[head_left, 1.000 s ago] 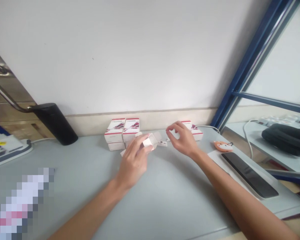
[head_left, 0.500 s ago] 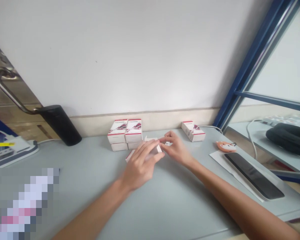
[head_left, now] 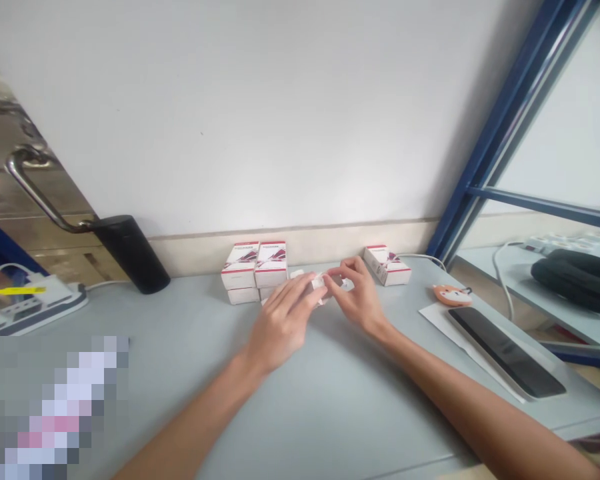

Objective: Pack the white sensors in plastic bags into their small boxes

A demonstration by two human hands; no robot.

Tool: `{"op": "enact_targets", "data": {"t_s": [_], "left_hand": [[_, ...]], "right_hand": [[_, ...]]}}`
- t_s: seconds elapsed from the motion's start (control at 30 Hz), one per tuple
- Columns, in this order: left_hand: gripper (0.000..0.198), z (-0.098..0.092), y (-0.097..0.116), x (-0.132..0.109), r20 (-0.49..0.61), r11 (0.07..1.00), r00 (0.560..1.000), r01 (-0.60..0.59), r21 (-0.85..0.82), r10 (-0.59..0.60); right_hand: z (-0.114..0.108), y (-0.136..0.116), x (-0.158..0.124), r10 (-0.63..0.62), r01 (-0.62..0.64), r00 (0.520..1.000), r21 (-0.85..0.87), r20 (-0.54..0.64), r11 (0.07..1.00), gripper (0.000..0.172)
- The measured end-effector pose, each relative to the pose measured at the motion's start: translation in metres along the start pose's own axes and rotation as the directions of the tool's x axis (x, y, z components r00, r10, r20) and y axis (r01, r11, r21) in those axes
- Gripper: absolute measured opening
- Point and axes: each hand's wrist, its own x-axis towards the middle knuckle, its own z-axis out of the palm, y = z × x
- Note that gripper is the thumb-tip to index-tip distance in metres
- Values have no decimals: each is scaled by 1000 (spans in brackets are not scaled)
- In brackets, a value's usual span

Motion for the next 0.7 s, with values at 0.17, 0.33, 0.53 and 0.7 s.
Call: {"op": "enact_targets", "data": {"t_s": [0.17, 0.33, 0.53, 0.7], "left_hand": [[54, -1, -5, -1, -10, 996, 1000, 30, 81, -30], [64, -3, -6, -5, -81, 998, 996, 51, 44, -47], [76, -6, 11, 19, -112, 999, 993, -32, -26, 29], [70, 24, -4, 61, 40, 1000, 999, -7, -25, 8]], "right_hand": [[-13, -4, 14, -70, 79, 993, 81, -99, 994, 20], [-35, 14, 42, 293, -133, 907, 452, -304, 882, 29], [-51, 43, 61, 682, -281, 645, 723, -345, 631, 19], [-60, 57, 66, 809, -269, 497, 830, -314, 489, 7]]}}
